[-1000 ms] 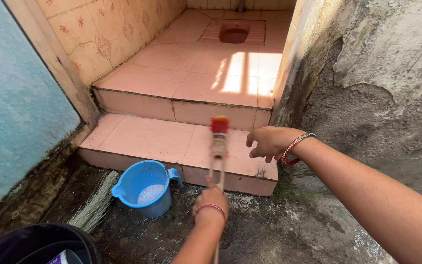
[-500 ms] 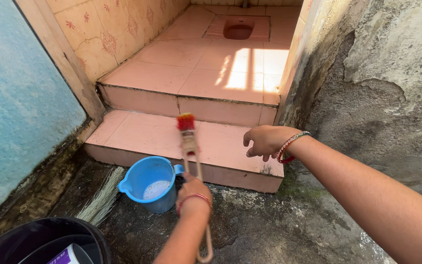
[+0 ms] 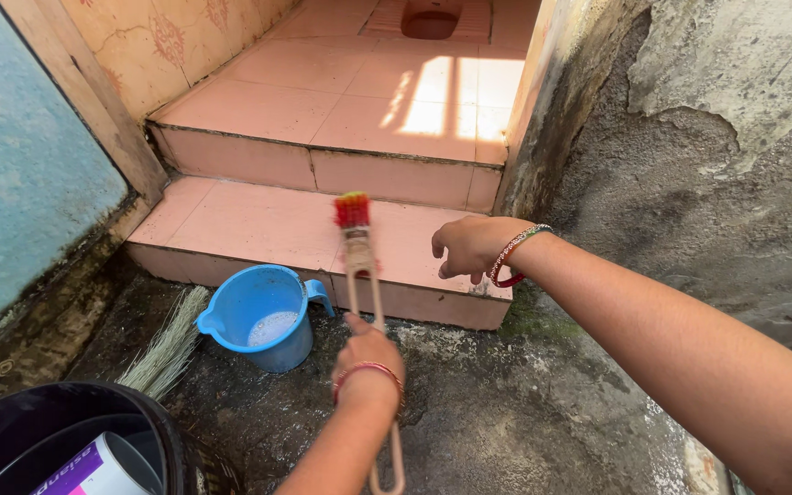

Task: The person scrubs the tiled floor and steps of a squat toilet area using a long-handled brush with red bristles. They repeatedly dip the brush into a blue plastic jug of water and scrub the floor tiles and step edges near the toilet.

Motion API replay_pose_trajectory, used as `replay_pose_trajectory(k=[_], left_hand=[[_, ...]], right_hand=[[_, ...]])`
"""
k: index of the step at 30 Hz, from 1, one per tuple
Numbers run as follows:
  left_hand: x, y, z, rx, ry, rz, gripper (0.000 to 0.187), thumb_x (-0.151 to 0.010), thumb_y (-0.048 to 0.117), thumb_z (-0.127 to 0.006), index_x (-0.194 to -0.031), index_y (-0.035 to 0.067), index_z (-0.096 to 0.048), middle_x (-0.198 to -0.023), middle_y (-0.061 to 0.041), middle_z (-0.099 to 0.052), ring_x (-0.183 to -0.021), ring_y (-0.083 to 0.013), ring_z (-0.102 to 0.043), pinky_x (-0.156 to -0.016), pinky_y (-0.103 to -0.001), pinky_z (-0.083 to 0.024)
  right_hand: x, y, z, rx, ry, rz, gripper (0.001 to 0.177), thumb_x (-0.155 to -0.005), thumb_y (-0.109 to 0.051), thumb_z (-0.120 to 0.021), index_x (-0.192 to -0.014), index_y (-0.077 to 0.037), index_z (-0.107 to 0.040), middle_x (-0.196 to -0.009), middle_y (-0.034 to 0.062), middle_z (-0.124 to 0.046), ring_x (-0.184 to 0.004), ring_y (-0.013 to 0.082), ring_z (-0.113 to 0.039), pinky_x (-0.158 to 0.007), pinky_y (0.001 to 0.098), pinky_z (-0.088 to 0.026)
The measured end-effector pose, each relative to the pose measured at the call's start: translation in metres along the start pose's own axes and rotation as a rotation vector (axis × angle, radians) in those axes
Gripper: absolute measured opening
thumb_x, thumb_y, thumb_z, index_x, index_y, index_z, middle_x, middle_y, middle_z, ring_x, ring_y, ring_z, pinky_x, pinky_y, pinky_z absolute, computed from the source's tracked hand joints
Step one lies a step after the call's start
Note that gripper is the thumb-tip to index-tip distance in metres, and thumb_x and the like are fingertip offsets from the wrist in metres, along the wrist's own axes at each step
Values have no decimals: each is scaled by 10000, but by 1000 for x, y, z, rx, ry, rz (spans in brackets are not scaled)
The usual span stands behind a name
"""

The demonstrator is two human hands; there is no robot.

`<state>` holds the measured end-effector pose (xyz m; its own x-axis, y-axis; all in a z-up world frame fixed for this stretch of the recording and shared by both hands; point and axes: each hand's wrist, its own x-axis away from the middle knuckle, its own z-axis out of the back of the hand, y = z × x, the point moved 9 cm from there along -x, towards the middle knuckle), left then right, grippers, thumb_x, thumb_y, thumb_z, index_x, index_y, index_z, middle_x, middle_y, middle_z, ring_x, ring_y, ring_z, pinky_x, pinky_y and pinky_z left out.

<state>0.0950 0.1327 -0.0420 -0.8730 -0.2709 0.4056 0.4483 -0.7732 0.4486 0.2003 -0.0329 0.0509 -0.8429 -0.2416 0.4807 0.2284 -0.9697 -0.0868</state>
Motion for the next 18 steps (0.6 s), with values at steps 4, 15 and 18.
replay_pose_trajectory(k=[4, 15, 18], left_hand=[[49, 41, -65, -142, -248, -166, 684, -1065, 205, -378, -1636, 32, -44, -1269, -272, -657, -1162, -391, -676, -982, -494, -575], [-9, -13, 14, 72, -2, 123, 647, -1069, 215, -364, -1630, 56, -85, -1287, -236, -659, -1161, -395, -688, -972, -518, -577], [15, 23, -36, -61, -118, -60, 673, -1063, 181, -367, -1635, 19, -52, -1284, -266, -658, -1173, -407, -680, -978, -519, -577]], right_hand=[[-7, -12, -15, 34, -38, 46, 510, -923, -273, -668, -1383, -71, -578, -1129, 155, -757, -805, 220, -791, -739, 362, -605], [6, -5, -10, 19, -18, -11, 525, -916, -297, -671, -1392, -102, -571, -1137, 139, -744, -861, 225, -798, -779, 385, -614], [0, -21, -14, 0, -29, 56, 540, -891, -275, -697, -1385, -92, -575, -1111, 159, -742, -856, 225, -791, -759, 389, -624]])
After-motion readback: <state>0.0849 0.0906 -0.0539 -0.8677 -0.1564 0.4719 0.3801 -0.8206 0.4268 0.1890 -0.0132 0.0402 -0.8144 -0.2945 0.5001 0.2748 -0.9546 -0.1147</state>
